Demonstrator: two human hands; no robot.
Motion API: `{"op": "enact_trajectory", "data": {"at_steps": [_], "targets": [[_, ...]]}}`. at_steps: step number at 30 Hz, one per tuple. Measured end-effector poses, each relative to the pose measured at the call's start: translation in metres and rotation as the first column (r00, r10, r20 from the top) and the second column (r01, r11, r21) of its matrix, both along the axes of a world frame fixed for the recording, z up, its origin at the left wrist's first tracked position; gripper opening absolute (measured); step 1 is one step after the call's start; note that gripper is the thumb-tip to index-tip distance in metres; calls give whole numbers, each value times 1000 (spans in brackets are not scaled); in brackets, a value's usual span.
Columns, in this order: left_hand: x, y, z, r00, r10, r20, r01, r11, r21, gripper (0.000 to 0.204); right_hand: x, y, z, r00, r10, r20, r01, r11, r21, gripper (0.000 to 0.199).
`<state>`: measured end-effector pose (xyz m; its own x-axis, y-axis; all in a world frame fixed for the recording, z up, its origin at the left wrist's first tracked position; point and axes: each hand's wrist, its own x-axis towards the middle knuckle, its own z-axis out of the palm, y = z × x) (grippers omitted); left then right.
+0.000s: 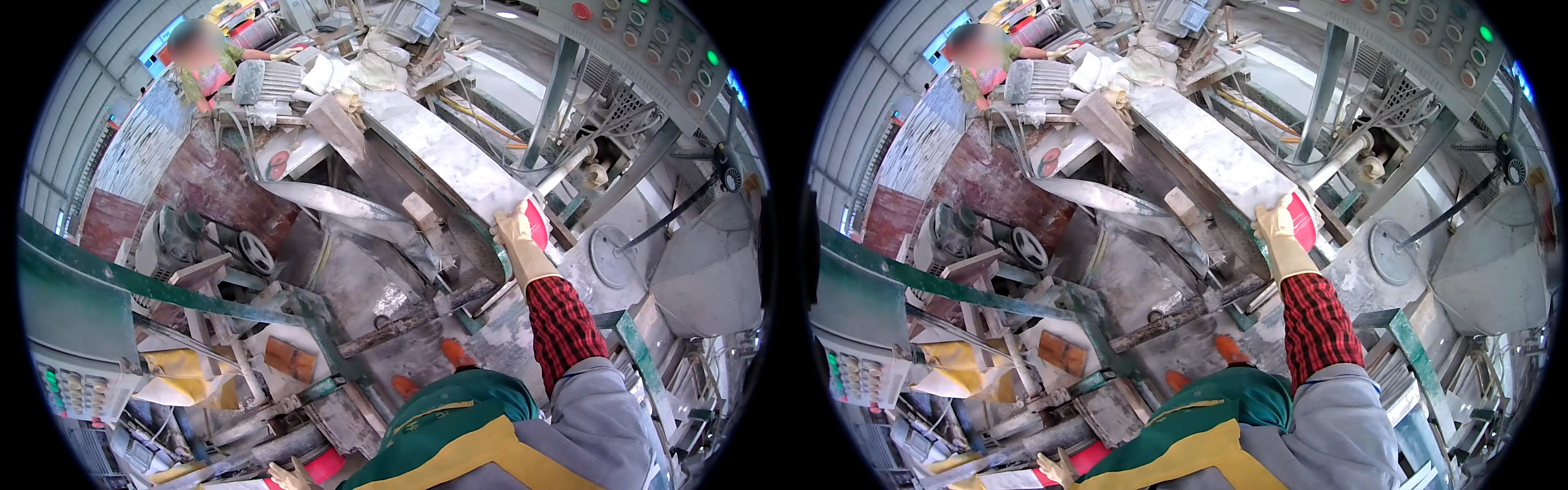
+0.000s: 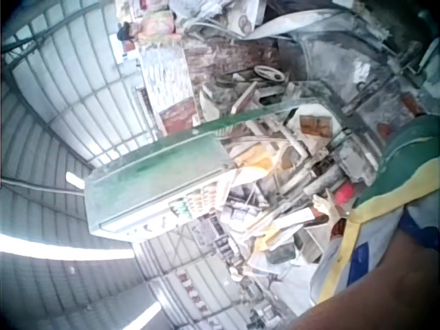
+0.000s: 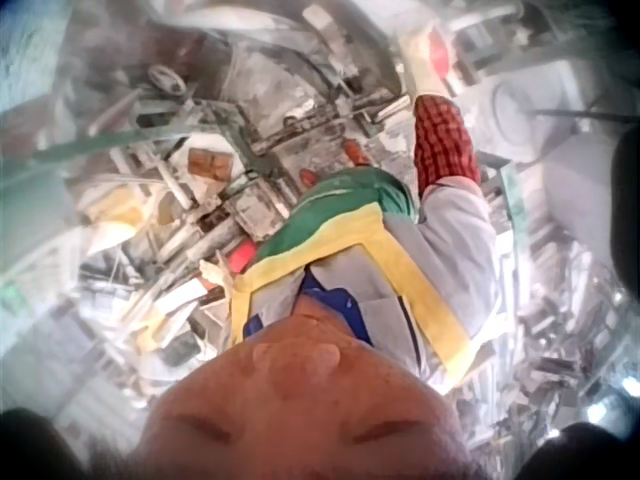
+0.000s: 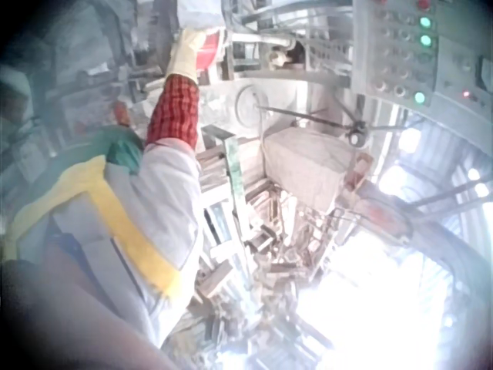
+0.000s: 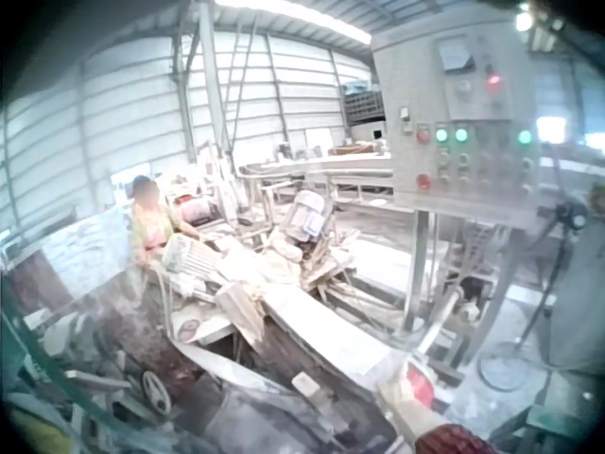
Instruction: The person operates a machine in a factory setting, feeding white rectangular blocks onto a conveyor belt. They wear gloves and a green apron while handling the materials and adjusting the equipment.
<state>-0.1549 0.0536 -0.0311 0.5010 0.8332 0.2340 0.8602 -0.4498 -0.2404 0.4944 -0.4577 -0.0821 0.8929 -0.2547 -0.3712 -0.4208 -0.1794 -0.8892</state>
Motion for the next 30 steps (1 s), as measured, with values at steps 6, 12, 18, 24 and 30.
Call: {"op": "enact_trajectory", "data": {"at_steps": [6,12,18,24,30], "targets": [[-16,27,-14,822,264,505,-61,922,-382,73,12,-12,-13,985,58,-162,-13,964,264,62],[26,5,70,895,174,412,-178,984,-30,61,-73,37,47,979,-106,174,38,933,357,77],[6,33,75,906,360,222,-319,926,-199,60,-184,59,0,993,85,80,-103,963,248,66],[0,31,81,906,394,155,-344,898,-275,59,-234,41,-65,946,255,-197,-211,952,222,57],[-4,27,83,906,412,99,-361,874,-326,58,-243,51,-53,837,475,-271,-457,880,129,52]]}}
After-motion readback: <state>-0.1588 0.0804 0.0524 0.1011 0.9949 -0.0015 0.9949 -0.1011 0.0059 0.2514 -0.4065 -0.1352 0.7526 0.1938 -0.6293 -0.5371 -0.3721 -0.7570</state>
